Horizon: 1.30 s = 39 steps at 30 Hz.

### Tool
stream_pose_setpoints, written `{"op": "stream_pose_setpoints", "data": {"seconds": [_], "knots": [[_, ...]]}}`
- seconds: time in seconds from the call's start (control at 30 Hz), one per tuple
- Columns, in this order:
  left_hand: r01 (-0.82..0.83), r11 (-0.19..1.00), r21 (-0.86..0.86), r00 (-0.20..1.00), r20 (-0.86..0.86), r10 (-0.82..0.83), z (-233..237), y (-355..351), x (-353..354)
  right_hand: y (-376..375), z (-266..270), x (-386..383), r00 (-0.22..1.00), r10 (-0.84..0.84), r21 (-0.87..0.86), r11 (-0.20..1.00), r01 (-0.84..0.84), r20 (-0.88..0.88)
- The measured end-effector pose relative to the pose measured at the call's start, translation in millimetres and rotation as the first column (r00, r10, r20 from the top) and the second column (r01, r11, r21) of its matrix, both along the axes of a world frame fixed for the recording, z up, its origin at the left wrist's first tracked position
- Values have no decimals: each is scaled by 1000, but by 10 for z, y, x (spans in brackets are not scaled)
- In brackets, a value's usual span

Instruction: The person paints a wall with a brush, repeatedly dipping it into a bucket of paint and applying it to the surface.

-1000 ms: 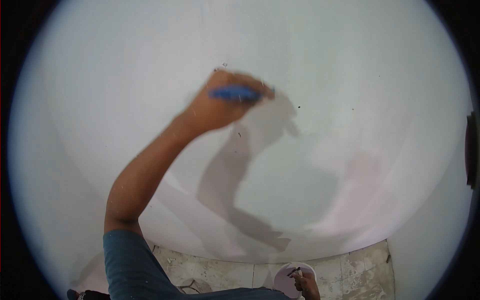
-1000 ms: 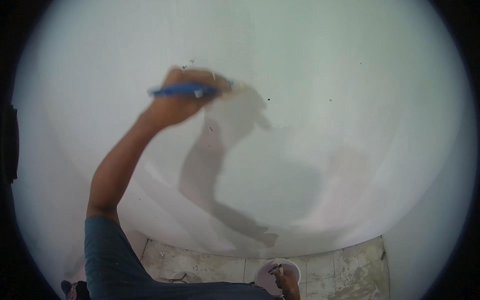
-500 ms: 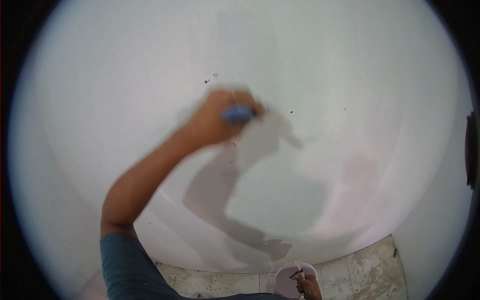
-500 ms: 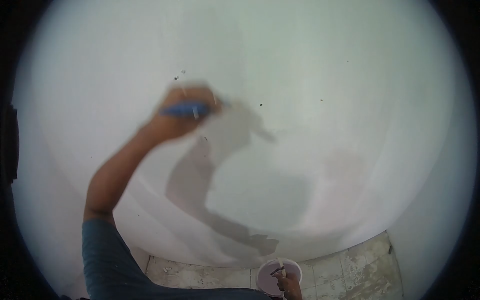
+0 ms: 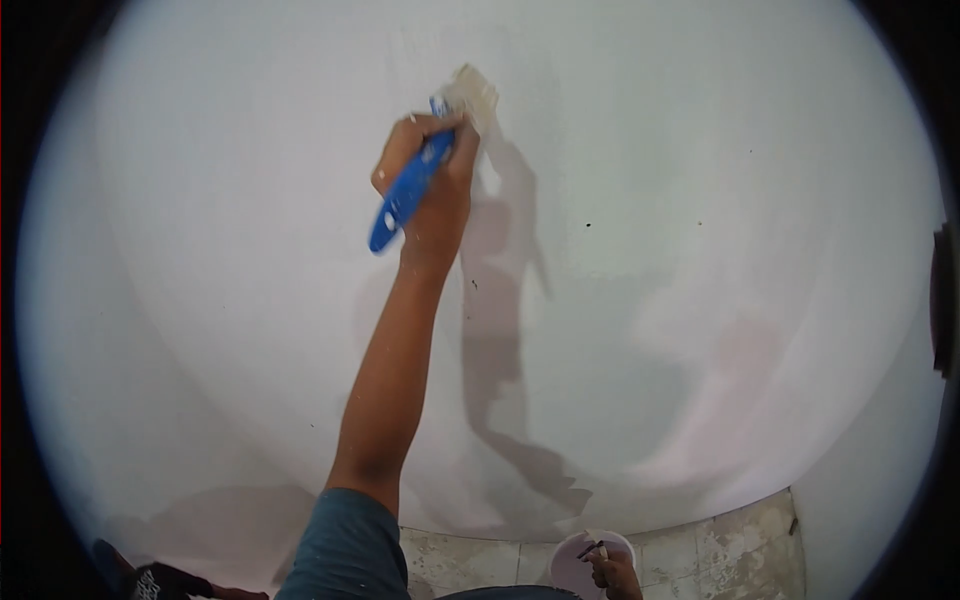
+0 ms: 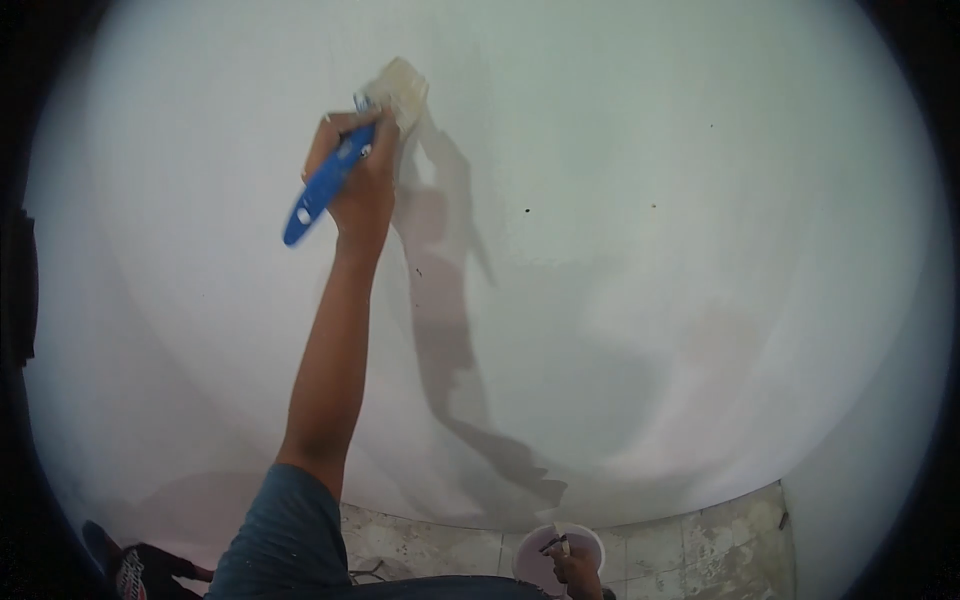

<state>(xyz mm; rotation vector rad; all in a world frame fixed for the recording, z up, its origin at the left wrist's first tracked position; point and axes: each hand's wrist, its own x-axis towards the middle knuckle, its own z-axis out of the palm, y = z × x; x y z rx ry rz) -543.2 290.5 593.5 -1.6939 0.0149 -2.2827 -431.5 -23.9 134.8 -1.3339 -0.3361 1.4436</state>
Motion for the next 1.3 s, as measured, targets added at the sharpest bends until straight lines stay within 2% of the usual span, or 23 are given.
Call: {"op": "stream_pose_setpoints", "data": {"seconds": [0.07, 0.13, 0.17, 0.2, 0.27, 0.33, 0.43, 0.57, 0.63, 0.67, 0.7, 0.73, 0.83, 0.87, 0.93, 0.97, 1.0, 1.07, 1.13, 1.17, 1.2, 1.27, 1.3], "knots": [[-65, 998, -20, 998, 14, 65, -191, -67, 20, -113, 99, 96, 1000, 0, -8, 1000, 0, -4], [56, 918, -393, 998, -1, -62, -355, -215, 82, -247, 168, 168, 946, -88, 300, 954, -11, 313], [128, 889, -441, 991, 21, -133, -446, -164, 151, -320, 80, 301, 966, -33, 318, 947, -52, 258], [123, 886, -447, 992, 31, -122, -537, -99, 223, -368, 129, 415, 964, -21, 309, 949, -65, 266], [387, 800, -458, 921, 153, -359, -669, -42, 335, -423, 259, 613, 997, 72, -25, 997, -71, 42], [424, 756, -498, 902, 162, -400, -668, -341, 343, -544, 457, 763, 995, 79, -24, 997, -78, 61], [255, 762, -595, 950, 6, -313, -410, -413, 105, -674, 237, 1007, 994, 81, -11, 997, -80, 77], [484, 722, -494, 873, 209, -442, 82, -496, 114, -832, -12, 1324, 998, 50, -55, 997, -47, 43], [554, 781, -288, 816, 373, -441, 131, -257, 297, -878, -91, 1426, 999, 29, -44, 999, -29, 15], [517, 755, -403, 855, 290, -431, 70, -175, 401, -925, -107, 1461, 1000, 0, -40, 999, 0, -4], [388, 817, -427, 921, 144, -362, -117, -30, 545, -905, -128, 1504, 1000, -25, -52, 998, 24, -11], [501, 720, -481, 864, 226, -450, -269, -433, 686, -940, -137, 1518, 1000, -14, -56, 998, 14, -7], [517, 575, -634, 852, 316, -418, -1182, -573, 767, -1052, -169, 1583, 999, -35, -14, 999, 34, -34], [136, 838, -528, 991, 88, -106, -1643, -499, 784, -1085, -170, 1601, 998, -44, -6, 999, 44, -50], [289, 742, -604, 944, 307, -118, -2372, -656, 886, -1197, -189, 1627, 996, -61, 2, 998, 61, -69], [674, 449, -587, 725, 642, -250, -2602, -725, 883, -1284, -197, 1634, 996, -54, 29, 998, 56, -68], [625, 427, -654, 763, 627, -157, -2685, -801, 823, -1304, -105, 1614, 997, -45, 61, 997, 49, -64], [732, 256, -632, 676, 722, -149, -2544, -635, 604, -1404, -154, 1668, 999, -39, 67, 997, 40, -10], [630, 165, -759, 775, 600, -198, -1842, -491, 348, -1580, -617, 1768, 984, 109, 268, 953, -145, 144], [641, 146, -754, 764, 609, -213, -1457, -319, 241, -1507, -60, 1627, 989, 146, 299, 944, -138, -7], [638, 241, -732, 770, 614, -172, -1011, -339, 214, -1508, -62, 1639, 989, 147, 301, 943, -140, -1], [611, 568, -552, 790, 377, -483, -511, -362, 61, -1499, -196, 1627, 997, 62, -12, 998, -63, -35], [609, 573, -549, 792, 375, -482, -494, -392, 50, -1493, -262, 1645, 997, 66, -8, 998, -66, -34]]}}
